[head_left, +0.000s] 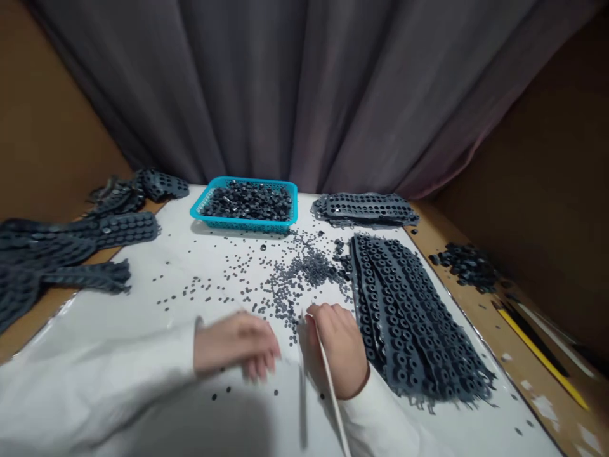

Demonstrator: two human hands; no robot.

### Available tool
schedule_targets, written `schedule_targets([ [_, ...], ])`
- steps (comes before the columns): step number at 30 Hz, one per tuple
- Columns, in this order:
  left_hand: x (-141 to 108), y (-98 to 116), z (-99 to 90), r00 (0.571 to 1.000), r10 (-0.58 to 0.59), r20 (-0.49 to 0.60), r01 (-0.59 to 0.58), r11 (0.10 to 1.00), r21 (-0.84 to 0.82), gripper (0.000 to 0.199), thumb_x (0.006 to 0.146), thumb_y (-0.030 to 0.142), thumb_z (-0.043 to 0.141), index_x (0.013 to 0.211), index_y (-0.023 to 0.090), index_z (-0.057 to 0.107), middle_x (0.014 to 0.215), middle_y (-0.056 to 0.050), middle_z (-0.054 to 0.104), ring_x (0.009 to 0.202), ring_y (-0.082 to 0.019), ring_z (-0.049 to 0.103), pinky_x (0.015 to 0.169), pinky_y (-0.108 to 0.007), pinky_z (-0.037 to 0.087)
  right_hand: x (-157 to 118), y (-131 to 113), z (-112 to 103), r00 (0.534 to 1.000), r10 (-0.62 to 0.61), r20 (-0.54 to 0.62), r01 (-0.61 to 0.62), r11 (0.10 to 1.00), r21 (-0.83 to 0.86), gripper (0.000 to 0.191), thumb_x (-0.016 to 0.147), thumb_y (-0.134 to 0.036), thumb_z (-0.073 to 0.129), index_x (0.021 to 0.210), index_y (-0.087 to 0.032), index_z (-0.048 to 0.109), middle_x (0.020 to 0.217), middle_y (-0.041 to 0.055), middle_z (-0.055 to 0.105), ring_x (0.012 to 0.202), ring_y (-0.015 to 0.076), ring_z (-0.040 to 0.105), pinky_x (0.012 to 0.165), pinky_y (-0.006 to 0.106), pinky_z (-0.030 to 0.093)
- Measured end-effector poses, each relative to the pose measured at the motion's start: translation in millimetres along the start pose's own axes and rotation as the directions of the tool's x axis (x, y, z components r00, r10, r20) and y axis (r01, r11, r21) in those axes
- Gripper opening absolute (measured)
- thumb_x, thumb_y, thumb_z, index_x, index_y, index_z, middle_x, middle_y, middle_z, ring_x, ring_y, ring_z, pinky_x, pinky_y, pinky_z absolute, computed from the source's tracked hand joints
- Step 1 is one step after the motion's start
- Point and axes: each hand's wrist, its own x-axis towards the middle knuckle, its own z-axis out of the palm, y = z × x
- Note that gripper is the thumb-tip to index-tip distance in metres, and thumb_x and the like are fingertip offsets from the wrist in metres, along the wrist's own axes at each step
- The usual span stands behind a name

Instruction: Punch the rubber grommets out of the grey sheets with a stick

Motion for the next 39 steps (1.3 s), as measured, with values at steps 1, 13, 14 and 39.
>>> schedule_targets([
  [1, -9.0, -3.8, 19.5, 0.991, -0.051, 0.12, 0.064, 0.992, -0.112, 0.065, 0.07, 0.076, 0.045, 0.078, 0.015, 0.063, 0.069, -0.009, 0.067, 0.053, -0.018, 0.061, 0.047, -0.028, 0.049, 4.3, -6.0, 0.8, 0.998, -0.066, 0.022, 0.068, 0.994, -0.09, 0.024, 0.093, -0.016, 0.038, 0.081, -0.018, 0.058, 0.065, 0.0037, 0.055, 0.065, 0.0193, 0.045, 0.064, 0.032, 0.032],
  [13, -103.6, -49.3, -22.5, 0.957, -0.224, -0.185, -0.115, 0.29, -0.95, 0.048, 0.064, 0.042, 0.079, 0.054, 0.017, 0.039, 0.04, 0.011, 0.028, 0.029, -0.002, 0.017, 0.031, -0.015, 0.02, 13.0, -119.1, 17.4, 0.889, -0.322, 0.325, 0.231, 0.929, 0.29, 0.054, 0.09, -0.036, 0.045, 0.141, -0.018, 0.034, 0.144, 0.0144, 0.041, 0.131, 0.0325, 0.037, 0.102, 0.05, 0.033],
  [14, -118.6, -60.5, -32.2, 0.934, -0.242, -0.264, -0.209, 0.23, -0.95, 0.046, 0.068, 0.037, 0.078, 0.054, 0.017, 0.039, 0.042, 0.011, 0.028, 0.031, -0.002, 0.017, 0.032, -0.016, 0.022, 0.4, -123.8, 25.5, 0.825, -0.431, 0.366, 0.282, 0.875, 0.393, 0.052, 0.092, -0.036, 0.043, 0.142, -0.024, 0.033, 0.144, 0.0087, 0.043, 0.131, 0.0277, 0.039, 0.104, 0.045, 0.034],
  [39, -25.6, 68.0, 154.6, 0.853, 0.395, -0.342, -0.495, 0.82, -0.288, 0.036, 0.054, 0.019, 0.068, 0.055, 0.021, 0.033, 0.072, 0.0, 0.05, 0.064, -0.015, 0.045, 0.059, -0.029, 0.036, 233.6, 37.3, -51.4, 0.827, 0.531, 0.187, -0.361, 0.245, 0.9, 0.043, 0.096, -0.03, 0.019, 0.087, -0.017, 0.058, 0.089, 0.0083, 0.071, 0.088, 0.0134, 0.069, 0.083, 0.034, 0.053],
])
